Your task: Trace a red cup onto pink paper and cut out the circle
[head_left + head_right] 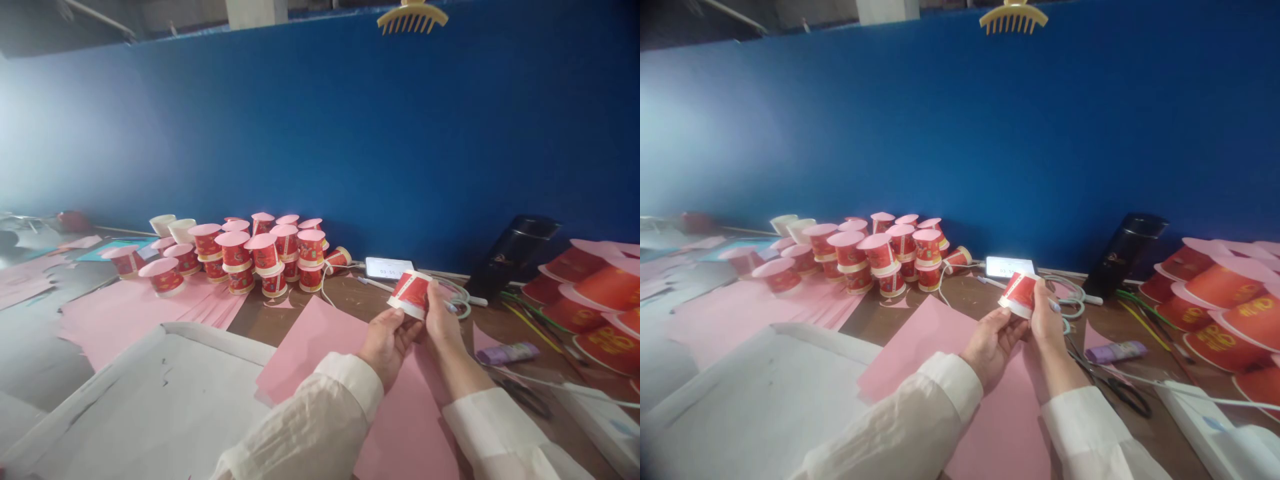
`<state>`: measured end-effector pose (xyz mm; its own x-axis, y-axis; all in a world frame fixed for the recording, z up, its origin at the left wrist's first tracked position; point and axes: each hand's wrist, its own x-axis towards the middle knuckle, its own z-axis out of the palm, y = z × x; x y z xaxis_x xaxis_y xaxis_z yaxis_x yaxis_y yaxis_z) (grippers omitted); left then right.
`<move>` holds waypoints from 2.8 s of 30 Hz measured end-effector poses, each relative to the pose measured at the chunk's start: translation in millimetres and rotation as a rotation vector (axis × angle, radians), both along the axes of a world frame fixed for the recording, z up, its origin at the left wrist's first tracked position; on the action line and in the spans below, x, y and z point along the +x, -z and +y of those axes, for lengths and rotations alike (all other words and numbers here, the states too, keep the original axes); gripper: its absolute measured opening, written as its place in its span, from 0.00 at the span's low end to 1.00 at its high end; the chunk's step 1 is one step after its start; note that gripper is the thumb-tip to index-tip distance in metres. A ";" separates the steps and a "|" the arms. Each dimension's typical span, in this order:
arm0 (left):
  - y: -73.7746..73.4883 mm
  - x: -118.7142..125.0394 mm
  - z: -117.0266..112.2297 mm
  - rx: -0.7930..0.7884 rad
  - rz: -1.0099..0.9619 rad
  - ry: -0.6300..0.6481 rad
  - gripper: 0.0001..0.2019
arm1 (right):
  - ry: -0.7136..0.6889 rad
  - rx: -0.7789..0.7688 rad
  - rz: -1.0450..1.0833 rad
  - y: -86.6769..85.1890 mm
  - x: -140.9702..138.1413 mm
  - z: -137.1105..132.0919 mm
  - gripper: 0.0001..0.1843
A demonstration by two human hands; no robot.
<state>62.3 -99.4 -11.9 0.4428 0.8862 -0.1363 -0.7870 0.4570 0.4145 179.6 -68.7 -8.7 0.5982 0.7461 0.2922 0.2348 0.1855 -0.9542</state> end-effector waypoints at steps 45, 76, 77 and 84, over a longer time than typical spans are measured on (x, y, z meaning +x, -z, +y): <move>10.5 17.9 24.8 -0.047 -0.113 -0.025 0.14 | 0.200 0.275 -0.776 4.1 -13.4 -42.6 0.16; 16.7 18.0 26.8 -0.200 -0.108 -0.026 0.12 | 0.238 0.185 -0.681 2.0 -20.0 -44.4 0.15; 16.6 17.9 26.7 -0.208 -0.109 -0.026 0.12 | 0.242 0.181 -0.686 2.2 -19.9 -44.3 0.15; 17.4 17.5 25.7 -0.174 -0.138 -0.024 0.13 | 0.275 0.195 -0.737 3.4 -19.7 -42.9 0.15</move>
